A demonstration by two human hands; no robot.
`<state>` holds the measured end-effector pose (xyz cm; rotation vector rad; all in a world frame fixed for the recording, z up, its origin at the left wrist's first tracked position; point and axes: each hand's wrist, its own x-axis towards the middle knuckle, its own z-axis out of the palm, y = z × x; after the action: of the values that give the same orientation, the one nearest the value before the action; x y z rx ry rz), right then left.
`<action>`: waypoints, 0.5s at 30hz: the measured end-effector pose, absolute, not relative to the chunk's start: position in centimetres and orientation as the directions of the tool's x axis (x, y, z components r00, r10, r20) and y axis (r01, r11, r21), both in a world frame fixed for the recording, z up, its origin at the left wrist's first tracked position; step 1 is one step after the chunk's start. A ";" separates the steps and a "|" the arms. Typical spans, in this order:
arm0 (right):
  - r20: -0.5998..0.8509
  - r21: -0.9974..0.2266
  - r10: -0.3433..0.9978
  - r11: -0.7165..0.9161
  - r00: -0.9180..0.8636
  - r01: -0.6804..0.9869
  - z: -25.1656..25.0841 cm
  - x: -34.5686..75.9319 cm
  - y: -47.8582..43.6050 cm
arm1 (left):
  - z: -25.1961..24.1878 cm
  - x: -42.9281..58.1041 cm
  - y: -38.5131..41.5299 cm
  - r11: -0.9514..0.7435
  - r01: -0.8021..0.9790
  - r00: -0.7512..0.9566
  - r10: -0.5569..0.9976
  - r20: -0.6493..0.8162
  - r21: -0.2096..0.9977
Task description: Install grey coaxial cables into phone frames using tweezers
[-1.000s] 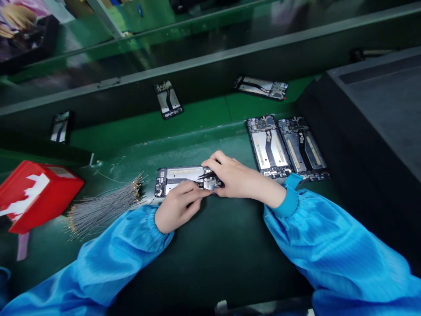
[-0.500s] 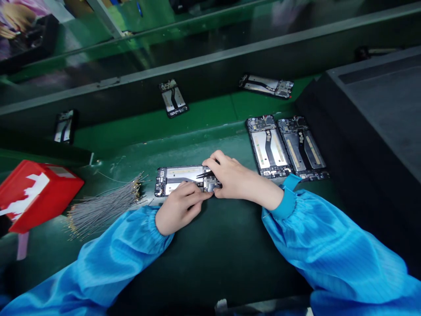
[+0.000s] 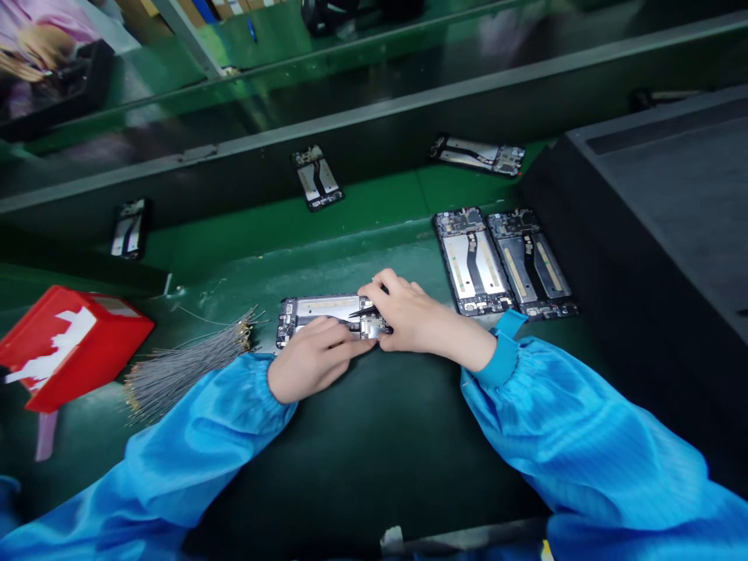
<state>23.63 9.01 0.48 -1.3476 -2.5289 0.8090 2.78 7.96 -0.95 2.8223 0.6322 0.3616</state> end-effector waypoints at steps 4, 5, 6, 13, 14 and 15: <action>-0.093 -0.558 0.795 0.458 -0.600 0.692 0.4 23.9 9.0 | -1.1 1.2 9.2 -0.849 0.329 0.884 0.431 0.181 0.414; -0.096 -0.559 0.793 0.457 -0.601 0.692 0.4 24.0 9.0 | -1.3 1.0 9.3 -0.843 0.324 0.880 0.435 0.190 0.429; -0.099 -0.557 0.794 0.456 -0.600 0.695 0.4 24.0 9.0 | -1.4 0.9 9.4 -0.841 0.322 0.876 0.439 0.201 0.435; -0.178 -0.505 0.815 0.405 -0.552 0.762 0.8 23.3 9.1 | -1.6 1.2 9.2 -0.853 0.308 0.862 0.437 0.256 0.420; -0.188 -0.501 0.816 0.399 -0.547 0.768 0.8 23.2 9.1 | -1.6 1.2 9.2 -0.854 0.309 0.862 0.437 0.255 0.419; -0.196 -0.497 0.818 0.393 -0.542 0.774 0.9 23.2 9.2 | -1.5 1.2 9.2 -0.854 0.309 0.863 0.437 0.254 0.419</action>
<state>23.15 9.15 0.85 -1.4619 -2.5547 0.8427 1.19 9.15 -1.54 2.6693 0.5550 0.4857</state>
